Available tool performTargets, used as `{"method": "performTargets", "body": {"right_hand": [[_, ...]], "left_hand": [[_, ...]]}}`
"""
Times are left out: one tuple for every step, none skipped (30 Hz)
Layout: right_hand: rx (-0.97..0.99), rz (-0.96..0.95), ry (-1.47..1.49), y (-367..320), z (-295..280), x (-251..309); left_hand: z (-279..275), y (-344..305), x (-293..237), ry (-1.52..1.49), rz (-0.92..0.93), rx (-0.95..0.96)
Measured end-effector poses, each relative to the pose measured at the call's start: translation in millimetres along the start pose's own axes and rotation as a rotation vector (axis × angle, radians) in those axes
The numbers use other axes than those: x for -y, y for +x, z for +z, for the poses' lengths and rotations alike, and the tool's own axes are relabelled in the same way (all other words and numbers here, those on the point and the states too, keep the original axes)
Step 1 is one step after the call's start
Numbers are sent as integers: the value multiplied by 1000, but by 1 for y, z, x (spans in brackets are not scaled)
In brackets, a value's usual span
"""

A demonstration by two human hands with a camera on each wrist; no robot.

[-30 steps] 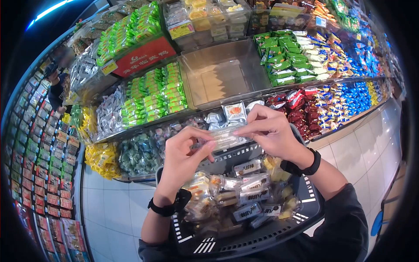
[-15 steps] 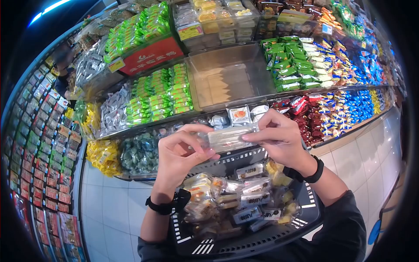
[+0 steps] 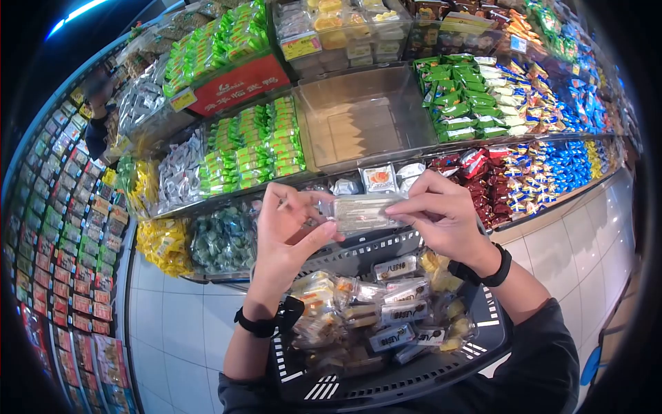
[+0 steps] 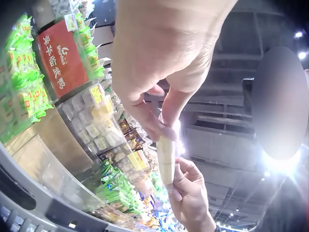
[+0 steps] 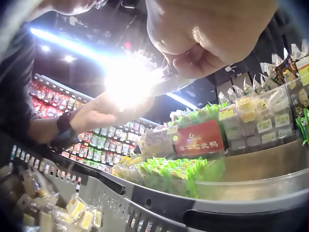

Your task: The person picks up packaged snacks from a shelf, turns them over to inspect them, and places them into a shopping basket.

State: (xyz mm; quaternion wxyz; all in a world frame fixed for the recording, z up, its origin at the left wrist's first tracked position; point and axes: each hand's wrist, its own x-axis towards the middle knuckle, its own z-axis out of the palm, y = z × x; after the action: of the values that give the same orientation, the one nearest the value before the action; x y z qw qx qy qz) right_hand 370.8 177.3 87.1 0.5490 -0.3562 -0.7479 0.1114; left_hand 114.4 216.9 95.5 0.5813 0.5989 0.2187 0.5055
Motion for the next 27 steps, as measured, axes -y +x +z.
{"method": "performTargets", "body": {"right_hand": [[26,69,50,1,1,3],[60,141,99,2,1,6],[89,219,114,3,2,6],[84,310,173,0,4,0],[30,281,215,0,9,-11],[-26,246,257,-1,14,-23],[-21,375,305,-3,15,-25],[-18,375,303,-3,11,-25],[54,601,523,0,8,-23],[127,826,744,3,5,-20],[199,870,800,4,1,-18],[197,865,796,4,0,-18],[150,854,817,1,1,-21],[103,848,839,-3,2,-23],[40,866,807,-4,4,-23],[40,865,801,-4,3,-23],[37,854,811,-4,2,-23],[33,841,822,-4,2,-24],[4,822,774,-3,4,-24],[5,822,775,-3,3,-23],[48,734,720,-3,3,-21],[91,645,666,-2,3,-19],[156,573,678,0,3,-7],[222,497,693,3,3,10],[267,466,914,6,8,29],[373,412,840,3,9,32],[377,322,721,4,11,36]], "left_hand": [[5,3,-1,13,-40,11],[9,3,-3,21,-80,16],[9,2,0,73,-120,-9],[7,2,4,66,-110,-20],[6,2,6,62,-91,-43],[5,3,6,60,-67,-65],[4,3,6,51,-74,-86],[3,3,7,48,-72,-88],[1,4,7,51,-65,-91],[1,5,7,55,-59,-93],[1,5,7,53,-57,-89],[2,6,6,47,-65,-91],[2,7,6,42,-73,-95],[2,6,6,40,-73,-95],[1,7,6,24,-68,-108],[1,7,7,6,-62,-121],[2,7,8,3,-64,-121],[1,8,9,26,-62,-119],[1,8,9,50,-60,-118],[3,8,11,51,-60,-118],[8,8,12,-1,-124,-133],[10,7,14,-51,-188,-149],[5,5,23,-108,-265,-145],[-3,5,39,-203,-340,-138],[1,4,32,-283,-462,-127],[11,1,20,-364,-588,-120],[26,1,9,-725,-740,-286]]}}
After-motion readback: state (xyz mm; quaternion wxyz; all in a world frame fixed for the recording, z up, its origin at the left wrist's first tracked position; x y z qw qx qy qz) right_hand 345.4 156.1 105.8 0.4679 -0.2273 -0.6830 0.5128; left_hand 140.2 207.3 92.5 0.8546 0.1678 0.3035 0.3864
